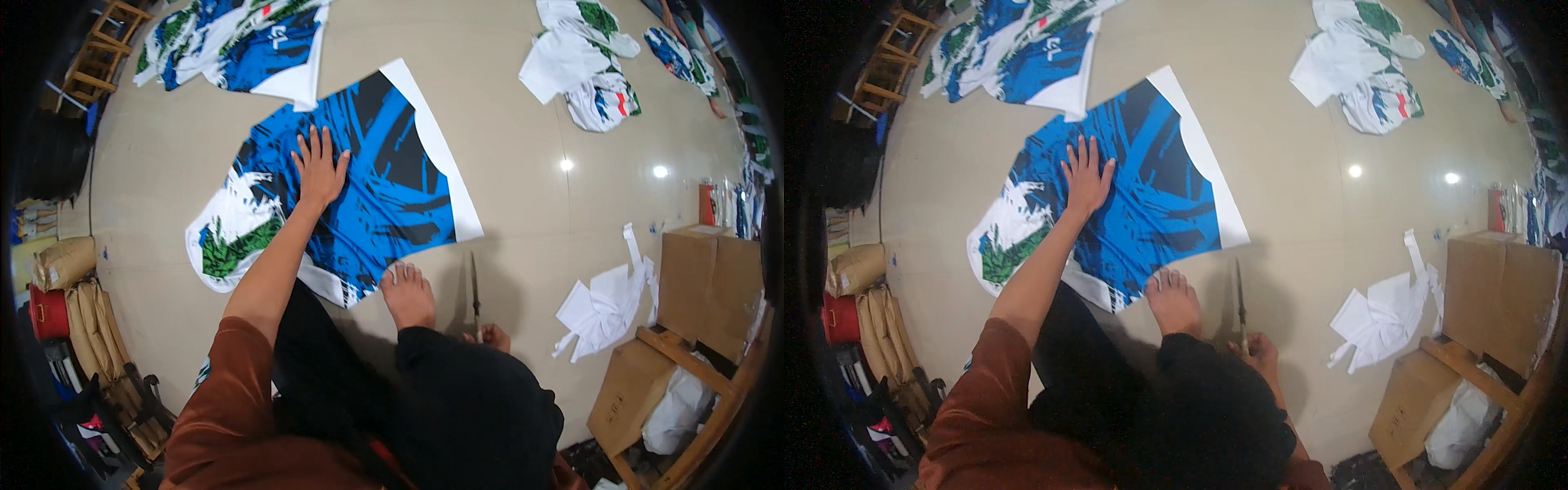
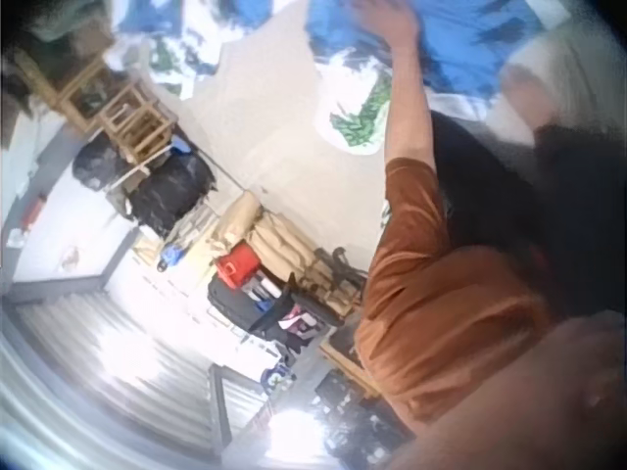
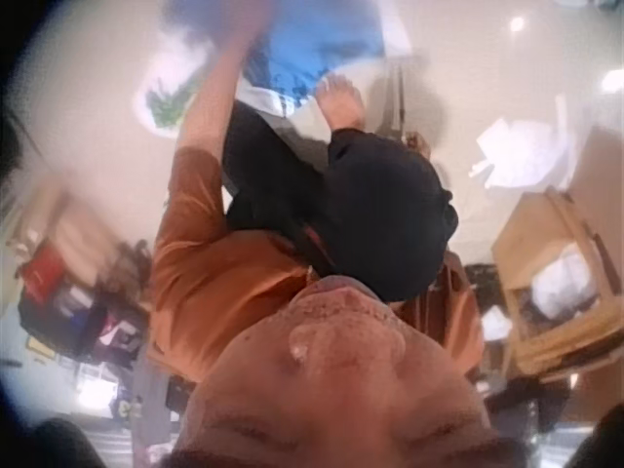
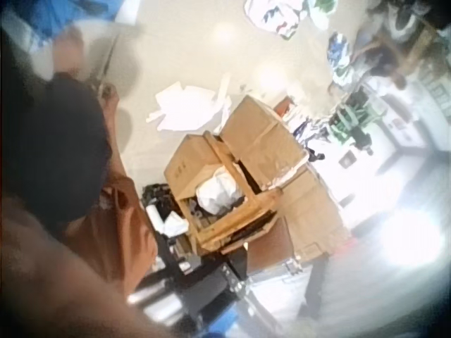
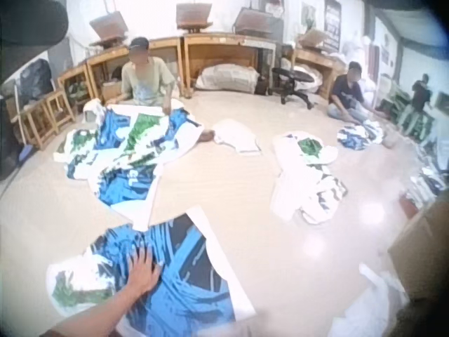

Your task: The person sits on the floor and uses scissors to cut a large piece of white fabric with a blue and green graphic print. They trim the edges of the fabric, separating the printed design from the surrounding white material, and then lift and reposition the cut piece.

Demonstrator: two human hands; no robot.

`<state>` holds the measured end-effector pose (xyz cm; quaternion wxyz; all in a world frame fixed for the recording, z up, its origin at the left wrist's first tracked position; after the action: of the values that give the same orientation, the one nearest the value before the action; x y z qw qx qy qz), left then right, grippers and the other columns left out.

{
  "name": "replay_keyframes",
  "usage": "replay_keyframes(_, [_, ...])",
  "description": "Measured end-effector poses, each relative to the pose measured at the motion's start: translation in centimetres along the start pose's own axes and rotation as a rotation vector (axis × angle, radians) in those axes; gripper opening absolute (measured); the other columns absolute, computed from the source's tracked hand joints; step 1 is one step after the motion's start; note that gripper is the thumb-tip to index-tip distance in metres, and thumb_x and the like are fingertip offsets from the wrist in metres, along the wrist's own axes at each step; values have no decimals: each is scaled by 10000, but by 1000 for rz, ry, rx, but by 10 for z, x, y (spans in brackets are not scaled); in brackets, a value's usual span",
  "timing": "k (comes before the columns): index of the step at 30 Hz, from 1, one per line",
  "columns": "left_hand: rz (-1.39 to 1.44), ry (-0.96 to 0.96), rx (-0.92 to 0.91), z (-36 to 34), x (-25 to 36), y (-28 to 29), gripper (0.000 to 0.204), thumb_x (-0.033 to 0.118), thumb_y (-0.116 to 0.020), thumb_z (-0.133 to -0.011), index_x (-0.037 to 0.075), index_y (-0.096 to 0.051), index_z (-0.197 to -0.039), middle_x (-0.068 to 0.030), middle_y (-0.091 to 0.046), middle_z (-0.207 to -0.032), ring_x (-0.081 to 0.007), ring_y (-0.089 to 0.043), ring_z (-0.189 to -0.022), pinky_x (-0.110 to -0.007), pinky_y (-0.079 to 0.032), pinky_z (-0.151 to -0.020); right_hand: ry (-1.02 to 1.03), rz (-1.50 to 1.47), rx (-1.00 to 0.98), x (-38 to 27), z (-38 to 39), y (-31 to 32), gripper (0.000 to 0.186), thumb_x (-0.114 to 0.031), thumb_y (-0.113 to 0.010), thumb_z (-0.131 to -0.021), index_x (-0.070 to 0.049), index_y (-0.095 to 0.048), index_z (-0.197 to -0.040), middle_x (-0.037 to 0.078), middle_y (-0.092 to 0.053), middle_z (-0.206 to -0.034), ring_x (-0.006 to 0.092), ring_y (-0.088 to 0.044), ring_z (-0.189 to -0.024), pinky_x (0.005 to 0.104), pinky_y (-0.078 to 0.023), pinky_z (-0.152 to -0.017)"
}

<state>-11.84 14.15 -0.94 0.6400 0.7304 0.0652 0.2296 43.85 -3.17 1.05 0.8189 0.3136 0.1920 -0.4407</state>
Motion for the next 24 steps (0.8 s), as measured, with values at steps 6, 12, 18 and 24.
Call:
replay_keyframes(6, [317, -300, -160, 104, 167, 18, 741, 426, -653, -1028, 59, -415, -1627, -254, -249, -1750, -517, -163, -1624, -678, -143, -1290, -36, -168, -132, 26, -14, -17, 390, -274, -903, -911, 23, -683, -1036, 54, -724, -867, 117, -648, -802, 291, -523, -723])
replay_keyframes(12, [343, -449, -327, 161, 197, -3, 582, 334, -680, -1015, 78, -536, -1517, -199, -270, -1747, -461, -163, -1637, -634, -157, -1315, -30, -231, -240, -5, -24, -38, 406, -339, -873, -939, 7, -692, -1053, 25, -685, -849, 110, -603, -755, 293, -490, -678])
replay_keyframes(18, [365, -509, -318, 161, 208, -4, 477, 270, -632, -1040, 128, -575, -1492, -178, -306, -1731, -459, -187, -1628, -643, -174, -1315, -6, -217, -223, -19, -41, -45, 407, -336, -878, -932, -6, -676, -1056, 25, -674, -839, 116, -599, -716, 289, -490, -653])
replay_keyframes(24, [403, -479, -301, 160, 201, -3, 453, 265, -628, -1037, 158, -600, -1476, -189, -326, -1719, -481, -206, -1617, -656, -184, -1308, -23, -296, -234, -29, -48, -57, 401, -322, -891, -918, -10, -672, -1043, 18, -672, -825, 117, -615, -703, 285, -512, -649])
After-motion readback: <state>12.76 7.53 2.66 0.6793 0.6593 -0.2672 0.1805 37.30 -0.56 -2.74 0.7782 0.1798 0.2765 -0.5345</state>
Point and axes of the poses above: each hand's wrist, its own z-axis away from the middle knuckle, its own y-axis out of the back of the hand, x = y × z, the point moved 10 cm from there along -z, towards the middle knuckle
